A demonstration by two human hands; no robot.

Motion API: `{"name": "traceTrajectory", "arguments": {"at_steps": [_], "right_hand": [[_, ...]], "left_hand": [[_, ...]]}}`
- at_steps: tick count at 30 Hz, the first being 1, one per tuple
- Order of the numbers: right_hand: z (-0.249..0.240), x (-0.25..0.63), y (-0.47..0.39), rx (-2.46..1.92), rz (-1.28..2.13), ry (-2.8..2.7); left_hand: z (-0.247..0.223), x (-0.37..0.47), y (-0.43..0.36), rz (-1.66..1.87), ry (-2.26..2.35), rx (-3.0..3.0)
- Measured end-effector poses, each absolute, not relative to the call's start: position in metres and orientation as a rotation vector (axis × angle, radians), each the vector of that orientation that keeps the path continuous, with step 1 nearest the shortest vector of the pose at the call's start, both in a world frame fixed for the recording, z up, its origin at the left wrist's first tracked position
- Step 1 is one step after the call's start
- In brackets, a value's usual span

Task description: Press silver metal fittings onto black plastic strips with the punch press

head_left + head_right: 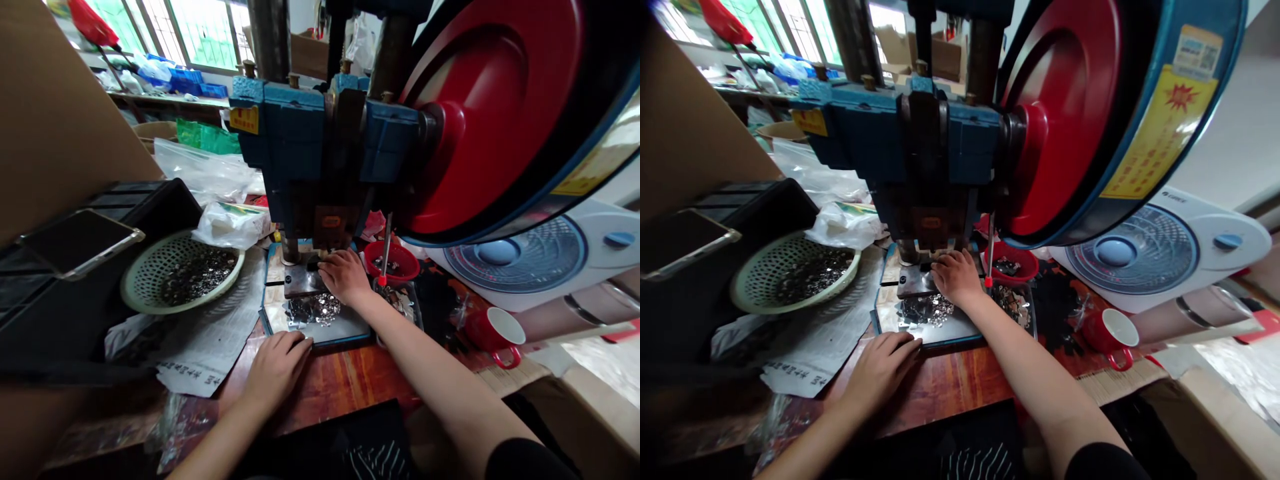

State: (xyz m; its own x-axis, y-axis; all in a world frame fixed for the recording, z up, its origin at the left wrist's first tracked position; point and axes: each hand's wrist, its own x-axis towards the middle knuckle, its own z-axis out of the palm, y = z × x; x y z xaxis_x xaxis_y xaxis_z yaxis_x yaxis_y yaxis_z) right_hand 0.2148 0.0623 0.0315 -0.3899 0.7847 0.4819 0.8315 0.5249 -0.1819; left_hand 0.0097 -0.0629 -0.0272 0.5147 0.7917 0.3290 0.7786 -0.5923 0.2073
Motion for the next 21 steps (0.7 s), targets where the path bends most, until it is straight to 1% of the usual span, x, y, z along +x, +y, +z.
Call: {"name": "traceTrajectory", "arguments": {"at_steps": [3,5,9,13,17,21], "right_hand": [[0.030,0.214,0.061,-1.298,-0.124,-2.247],[0.028,0.214,0.060,-1.295,-0.122,-2.220],[0.027,0.214,0.057,-1.288,-0.105,-2.200],[0.027,0.212,0.057,-1.290,-0.075,-2.172],[0.025,0.212,0.063,-1.266,0.044,-2.059],[0.018,0.219,0.066,-1.223,0.125,-1.879]], "left_hand": [[-0.032,0.007,-0.059,0.684,1.315,2.709],[-0.027,0.008,-0.053,0.772,1.329,2.663],[0.002,0.016,-0.030,0.962,1.487,2.401],[0.030,0.026,0.006,1.163,1.528,2.107],[0.039,0.037,0.041,1.238,1.549,1.758],[0.039,0.049,0.062,1.196,1.590,1.764]]}}
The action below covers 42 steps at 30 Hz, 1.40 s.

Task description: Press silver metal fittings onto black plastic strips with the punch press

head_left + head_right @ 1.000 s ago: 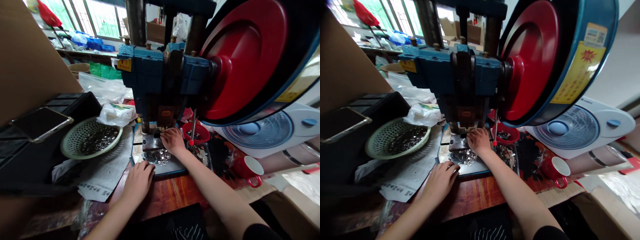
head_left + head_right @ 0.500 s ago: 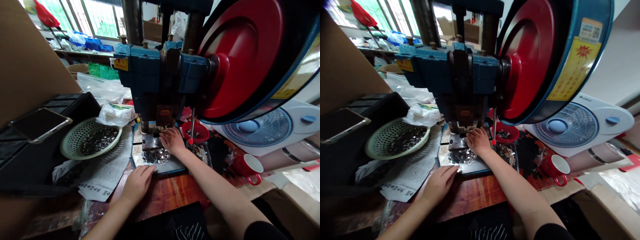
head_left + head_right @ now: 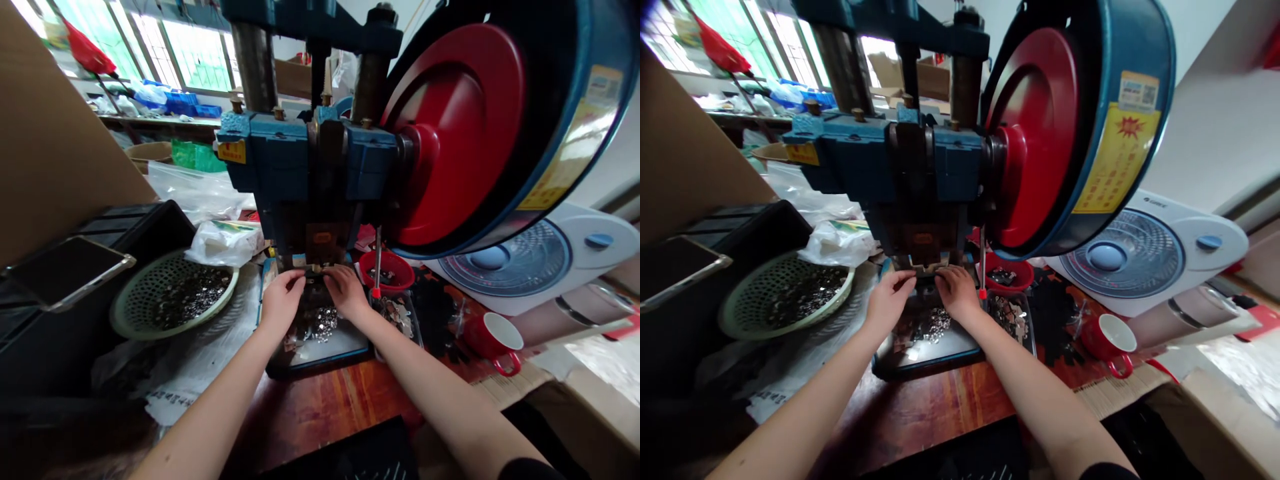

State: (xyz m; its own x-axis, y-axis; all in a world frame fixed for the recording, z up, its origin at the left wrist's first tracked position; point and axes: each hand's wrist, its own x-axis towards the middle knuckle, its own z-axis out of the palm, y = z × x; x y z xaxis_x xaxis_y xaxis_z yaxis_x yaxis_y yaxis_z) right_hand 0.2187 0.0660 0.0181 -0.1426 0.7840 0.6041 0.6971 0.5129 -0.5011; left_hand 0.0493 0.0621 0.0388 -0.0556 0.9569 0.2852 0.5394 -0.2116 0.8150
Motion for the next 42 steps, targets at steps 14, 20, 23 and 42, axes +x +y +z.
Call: {"name": "traceTrajectory", "arguments": {"at_steps": [14,20,23,42], "right_hand": [[0.016,0.226,0.062,-1.283,0.088,-2.088],[0.023,0.225,0.060,-1.313,0.098,-2.130],[0.026,0.225,0.059,-1.317,0.058,-2.144],[0.034,0.225,0.048,-1.411,0.219,-1.939]], "left_hand": [[0.033,0.056,0.079,1.062,1.775,2.077],[0.034,0.051,0.080,1.011,1.755,2.108],[0.033,0.051,0.080,1.006,1.753,2.125],[0.032,0.047,0.081,1.106,1.774,2.103]]}}
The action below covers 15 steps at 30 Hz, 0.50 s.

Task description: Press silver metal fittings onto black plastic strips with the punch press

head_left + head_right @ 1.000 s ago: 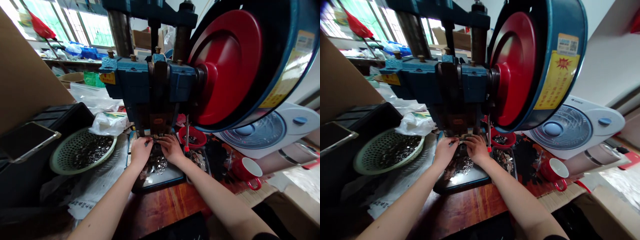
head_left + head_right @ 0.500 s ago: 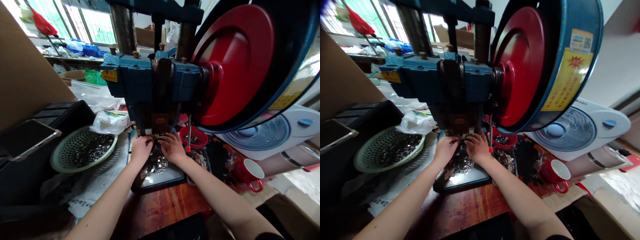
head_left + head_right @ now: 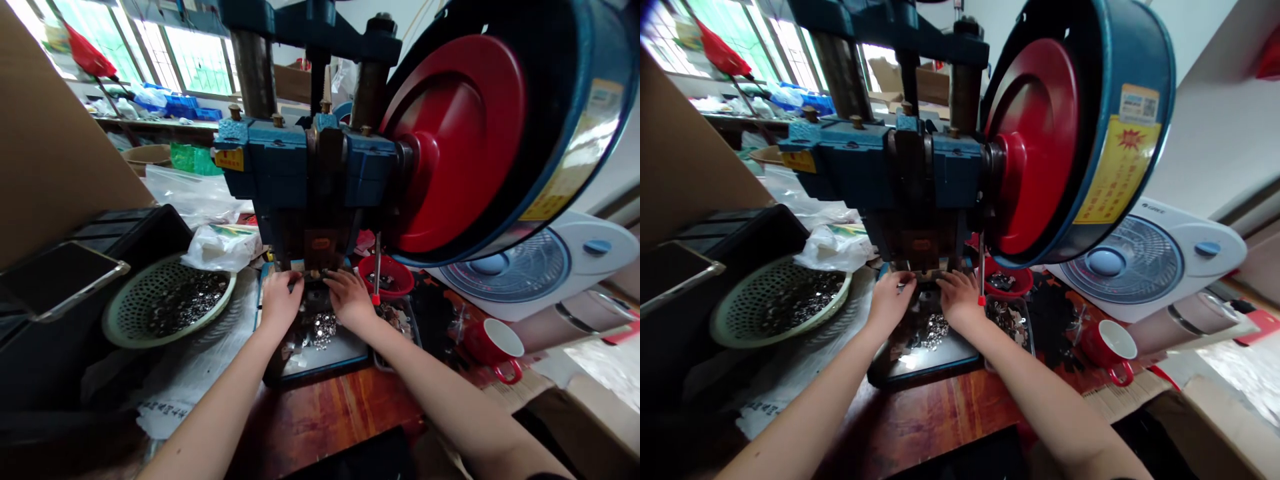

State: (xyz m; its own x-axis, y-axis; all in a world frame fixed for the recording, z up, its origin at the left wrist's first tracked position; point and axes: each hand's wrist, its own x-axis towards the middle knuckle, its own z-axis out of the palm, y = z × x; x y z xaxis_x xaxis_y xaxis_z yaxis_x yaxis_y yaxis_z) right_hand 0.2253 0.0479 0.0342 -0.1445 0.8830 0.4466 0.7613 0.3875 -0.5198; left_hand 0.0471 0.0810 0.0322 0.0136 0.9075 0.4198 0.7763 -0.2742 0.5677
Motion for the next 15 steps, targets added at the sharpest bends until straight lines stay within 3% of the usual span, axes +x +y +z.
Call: {"name": "traceTrajectory", "arguments": {"at_steps": [4,7,15], "right_hand": [[0.018,0.247,0.024,-1.297,0.815,-1.200],[0.013,0.257,0.005,-1.104,1.067,-0.898],[0.007,0.256,0.007,-1.159,0.975,-0.928]], "left_hand": [[0.033,0.030,0.058,1.201,1.788,2.035],[0.027,0.020,0.036,1.221,1.730,2.032],[0.007,0.019,0.000,1.156,1.682,2.094]]}}
